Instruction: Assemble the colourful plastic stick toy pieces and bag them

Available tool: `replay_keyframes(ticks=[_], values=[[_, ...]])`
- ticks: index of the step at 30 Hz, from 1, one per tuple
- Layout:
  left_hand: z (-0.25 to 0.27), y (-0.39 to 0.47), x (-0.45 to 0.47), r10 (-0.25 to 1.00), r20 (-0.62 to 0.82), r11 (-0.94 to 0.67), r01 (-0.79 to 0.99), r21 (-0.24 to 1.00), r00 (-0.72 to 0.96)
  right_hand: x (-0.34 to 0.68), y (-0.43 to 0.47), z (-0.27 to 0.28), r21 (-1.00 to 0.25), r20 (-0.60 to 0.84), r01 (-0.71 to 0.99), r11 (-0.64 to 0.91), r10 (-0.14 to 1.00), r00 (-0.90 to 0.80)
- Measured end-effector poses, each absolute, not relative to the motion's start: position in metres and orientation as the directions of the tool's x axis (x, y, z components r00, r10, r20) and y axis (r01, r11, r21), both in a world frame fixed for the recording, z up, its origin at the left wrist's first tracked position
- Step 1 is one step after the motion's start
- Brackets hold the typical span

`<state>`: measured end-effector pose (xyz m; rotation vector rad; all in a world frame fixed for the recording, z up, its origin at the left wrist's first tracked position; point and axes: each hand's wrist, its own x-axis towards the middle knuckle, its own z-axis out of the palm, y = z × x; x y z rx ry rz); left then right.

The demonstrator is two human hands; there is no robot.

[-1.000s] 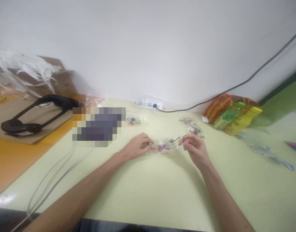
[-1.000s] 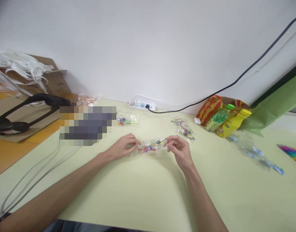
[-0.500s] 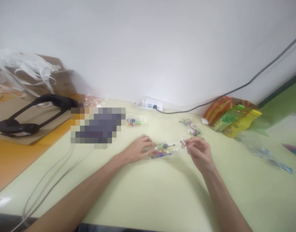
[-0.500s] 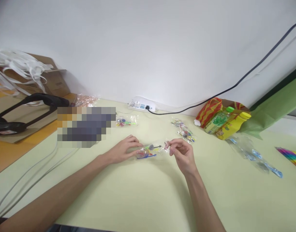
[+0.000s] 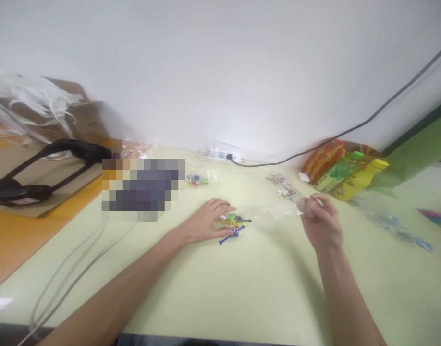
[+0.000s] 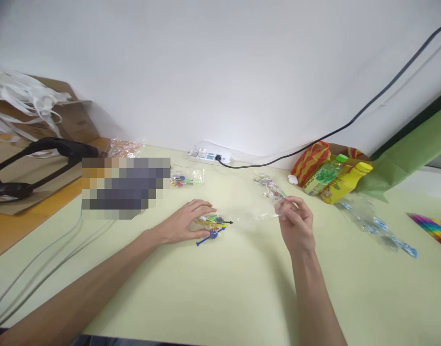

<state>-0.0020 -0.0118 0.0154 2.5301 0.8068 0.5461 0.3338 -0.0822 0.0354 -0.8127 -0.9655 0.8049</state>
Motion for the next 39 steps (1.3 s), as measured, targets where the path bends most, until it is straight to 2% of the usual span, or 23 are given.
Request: replay_keyframes(ticks=[5,9,12,15,18,20,24,27,31,33,36,39], values=[[0.013,-0.014,0.0,0.576,0.236,-0.777,0.434,0.456,0.783,0.365,-0.076,0.026,-0.811,0.353,-0.266,0.521,0.799,0.487],[0.012,-0.015,0.003,0.539,0.229,-0.806,0.418,0.418,0.811,0.37,-0.066,0.013,-0.861,0.325,-0.193,0.47,0.802,0.502],[0.011,-0.015,0.005,0.512,0.231,-0.829,0.407,0.383,0.827,0.361,-0.061,0.006,-0.928,0.296,-0.059,0.368,0.824,0.483],[0.01,-0.016,0.006,0.498,0.229,-0.839,0.399,0.37,0.836,0.352,-0.062,0.003,-0.955,0.265,0.245,0.17,0.859,0.438],[0.01,-0.018,0.007,0.491,0.245,-0.84,0.379,0.389,0.836,0.353,-0.065,-0.001,-0.802,0.28,0.597,-0.001,0.883,0.377],[0.011,-0.019,0.007,0.489,0.254,-0.838,0.368,0.403,0.835,0.357,-0.068,-0.005,-0.699,0.282,0.714,-0.031,0.906,0.315],[0.017,-0.018,0.006,0.489,0.245,-0.832,0.364,0.417,0.837,0.365,-0.07,-0.009,-0.615,0.227,0.788,-0.039,0.948,0.223],[0.021,-0.014,0.0,0.509,0.249,-0.821,0.378,0.428,0.824,0.365,-0.072,-0.006,-0.597,0.26,0.801,-0.04,0.935,0.241],[0.02,-0.004,-0.013,0.573,0.295,-0.788,0.416,0.453,0.764,0.347,-0.075,-0.001,-0.619,0.41,0.785,0.002,0.853,0.321],[0.016,0.0,-0.018,0.604,0.302,-0.771,0.446,0.454,0.738,0.327,-0.078,0.002,-0.627,0.466,0.775,0.084,0.837,0.286],[0.011,0.002,-0.02,0.626,0.288,-0.756,0.472,0.453,0.725,0.285,-0.083,0.006,-0.594,0.537,0.733,0.331,0.842,0.055],[0.01,-0.001,-0.017,0.611,0.274,-0.762,0.457,0.46,0.743,0.242,-0.086,0.006,-0.446,0.529,0.713,0.541,0.802,-0.278]])
